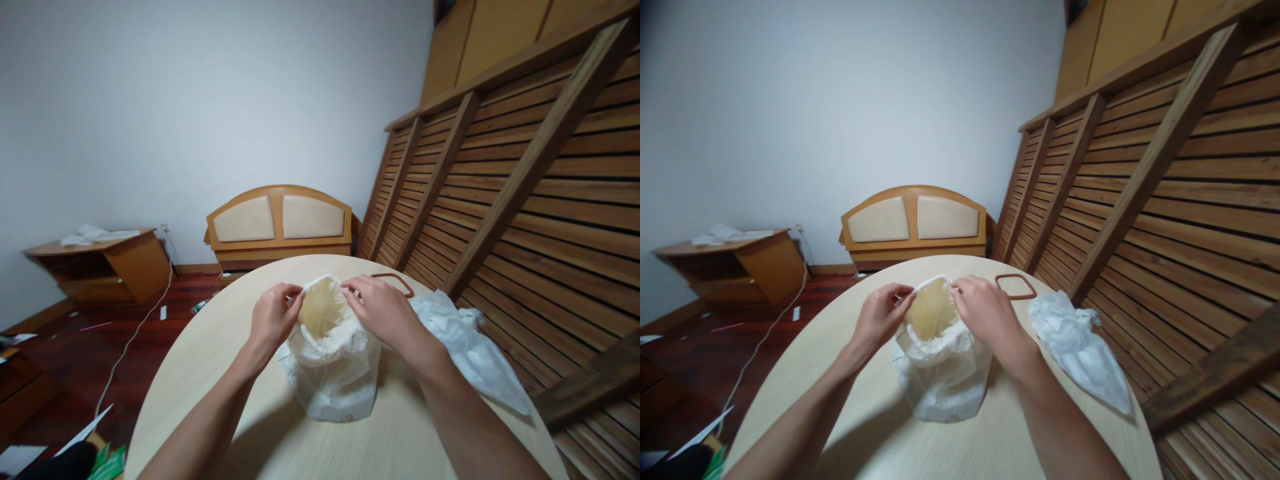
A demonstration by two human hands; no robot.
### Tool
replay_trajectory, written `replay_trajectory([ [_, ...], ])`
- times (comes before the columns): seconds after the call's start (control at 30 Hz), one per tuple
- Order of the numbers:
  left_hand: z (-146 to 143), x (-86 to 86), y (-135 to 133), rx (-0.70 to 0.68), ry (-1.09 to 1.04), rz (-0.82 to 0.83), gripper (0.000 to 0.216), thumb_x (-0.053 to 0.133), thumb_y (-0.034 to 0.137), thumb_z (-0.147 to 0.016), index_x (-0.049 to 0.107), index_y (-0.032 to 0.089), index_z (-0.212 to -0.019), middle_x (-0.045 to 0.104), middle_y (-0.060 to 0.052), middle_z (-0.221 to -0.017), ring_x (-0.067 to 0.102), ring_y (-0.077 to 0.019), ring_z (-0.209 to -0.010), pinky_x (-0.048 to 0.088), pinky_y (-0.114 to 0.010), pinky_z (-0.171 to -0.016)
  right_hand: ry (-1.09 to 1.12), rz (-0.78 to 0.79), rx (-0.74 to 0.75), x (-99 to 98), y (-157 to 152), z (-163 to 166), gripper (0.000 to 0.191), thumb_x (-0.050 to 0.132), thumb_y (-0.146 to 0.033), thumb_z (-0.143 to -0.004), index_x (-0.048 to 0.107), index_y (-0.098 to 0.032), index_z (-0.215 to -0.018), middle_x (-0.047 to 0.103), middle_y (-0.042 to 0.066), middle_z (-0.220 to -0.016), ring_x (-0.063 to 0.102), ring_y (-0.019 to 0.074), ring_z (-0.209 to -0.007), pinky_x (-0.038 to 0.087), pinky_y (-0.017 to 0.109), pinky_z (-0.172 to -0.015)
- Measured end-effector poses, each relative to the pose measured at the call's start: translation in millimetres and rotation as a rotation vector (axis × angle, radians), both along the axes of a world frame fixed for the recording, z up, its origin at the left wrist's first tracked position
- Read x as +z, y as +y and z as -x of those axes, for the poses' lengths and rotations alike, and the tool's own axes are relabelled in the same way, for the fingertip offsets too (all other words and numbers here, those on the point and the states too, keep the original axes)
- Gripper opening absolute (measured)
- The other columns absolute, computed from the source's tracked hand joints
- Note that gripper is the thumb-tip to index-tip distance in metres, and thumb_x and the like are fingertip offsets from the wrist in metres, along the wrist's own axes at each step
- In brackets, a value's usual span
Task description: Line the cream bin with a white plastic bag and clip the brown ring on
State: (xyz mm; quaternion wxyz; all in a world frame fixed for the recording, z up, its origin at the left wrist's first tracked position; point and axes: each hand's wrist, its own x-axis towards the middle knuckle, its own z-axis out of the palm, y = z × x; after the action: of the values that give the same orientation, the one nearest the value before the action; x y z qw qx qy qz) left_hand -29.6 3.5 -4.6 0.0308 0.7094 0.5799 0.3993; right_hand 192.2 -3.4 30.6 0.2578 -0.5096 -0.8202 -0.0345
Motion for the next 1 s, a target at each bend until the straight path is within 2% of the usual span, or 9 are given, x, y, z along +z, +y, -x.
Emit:
replay_trajectory([
  [0.07, -1.7, 0.3, -1.7, -0.004, 0.017, -0.018, 0.012, 0.064, 0.025, -0.090, 0.075, 0.020, -0.092, 0.076, -0.004, -0.087, 0.067, -0.0187, -0.077, 0.048, -0.029, -0.070, 0.059, -0.012, -0.125, -1.1, 9.4, -9.9, 0.028, 0.053, -0.029, -0.097, 0.071, -0.018, -0.116, 0.074, 0.008, -0.115, 0.069, 0.0224, -0.100, 0.046, 0.032, -0.089],
  [0.13, -3.8, 0.4, -3.9, -0.011, 0.028, -0.031, 0.012, 0.064, 0.025, -0.090, 0.075, 0.020, -0.092, 0.075, -0.003, -0.086, 0.066, -0.0183, -0.076, 0.047, -0.029, -0.069, 0.101, 0.014, -0.178, -4.4, 15.2, -13.7, 0.030, 0.059, -0.034, -0.094, 0.071, -0.018, -0.116, 0.076, 0.007, -0.111, 0.070, 0.0224, -0.095, 0.048, 0.033, -0.087],
  [0.27, -7.8, 0.9, -7.9, -0.060, 0.037, -0.044, 0.012, 0.063, 0.023, -0.091, 0.074, 0.019, -0.094, 0.072, -0.003, -0.083, 0.065, -0.0168, -0.074, 0.046, -0.027, -0.067, 0.114, 0.059, -0.164, -10.0, 17.7, -9.0, 0.029, 0.059, -0.038, -0.094, 0.074, -0.022, -0.111, 0.078, 0.006, -0.107, 0.071, 0.0231, -0.096, 0.049, 0.031, -0.079],
  [0.43, -10.2, 1.4, -9.7, -0.103, 0.027, -0.042, 0.013, 0.062, 0.021, -0.091, 0.074, 0.019, -0.094, 0.071, -0.003, -0.083, 0.063, -0.0157, -0.072, 0.045, -0.026, -0.066, 0.100, 0.042, -0.164, -9.3, 14.9, -4.1, 0.022, 0.058, -0.032, -0.094, 0.077, -0.024, -0.102, 0.079, 0.005, -0.097, 0.072, 0.0240, -0.092, 0.047, 0.030, -0.072],
  [0.67, -11.8, 0.6, -10.9, -0.089, 0.041, 0.061, 0.011, 0.062, 0.024, -0.090, 0.070, 0.019, -0.096, 0.073, -0.003, -0.092, 0.065, -0.0186, -0.080, 0.047, -0.029, -0.070, 0.107, -0.034, -0.140, -3.3, 7.6, -1.2, 0.021, 0.057, -0.025, -0.095, 0.077, -0.024, -0.103, 0.079, 0.005, -0.103, 0.072, 0.0221, -0.095, 0.048, 0.029, -0.079],
  [0.83, -10.9, 4.2, -15.3, -0.088, 0.054, 0.132, 0.027, 0.072, 0.041, -0.084, 0.068, 0.020, -0.101, 0.072, -0.005, -0.099, 0.066, -0.0226, -0.087, 0.049, -0.032, -0.073, 0.095, -0.087, -0.160, -1.7, 3.8, -0.4, 0.021, 0.058, -0.025, -0.096, 0.078, -0.025, -0.102, 0.078, 0.004, -0.105, 0.072, 0.0220, -0.094, 0.048, 0.030, -0.078],
  [0.9, -10.5, 6.4, -17.3, -0.063, 0.069, 0.099, 0.036, 0.073, 0.049, -0.082, 0.068, 0.021, -0.104, 0.071, -0.006, -0.105, 0.065, -0.0253, -0.094, 0.050, -0.035, -0.078, 0.091, -0.099, -0.165, -0.7, 2.4, 0.1, 0.020, 0.058, -0.025, -0.095, 0.078, -0.024, -0.101, 0.078, 0.003, -0.105, 0.072, 0.0222, -0.093, 0.048, 0.030, -0.078],
  [1.0, -11.1, 8.9, -20.1, -0.042, 0.055, 0.006, 0.038, 0.073, 0.048, -0.083, 0.066, 0.022, -0.109, 0.069, -0.007, -0.111, 0.063, -0.0262, -0.102, 0.050, -0.035, -0.080, 0.091, -0.089, -0.140, 1.4, -1.2, 2.5, 0.019, 0.060, -0.023, -0.095, 0.077, -0.024, -0.101, 0.078, 0.003, -0.105, 0.072, 0.0223, -0.094, 0.048, 0.030, -0.078],
])
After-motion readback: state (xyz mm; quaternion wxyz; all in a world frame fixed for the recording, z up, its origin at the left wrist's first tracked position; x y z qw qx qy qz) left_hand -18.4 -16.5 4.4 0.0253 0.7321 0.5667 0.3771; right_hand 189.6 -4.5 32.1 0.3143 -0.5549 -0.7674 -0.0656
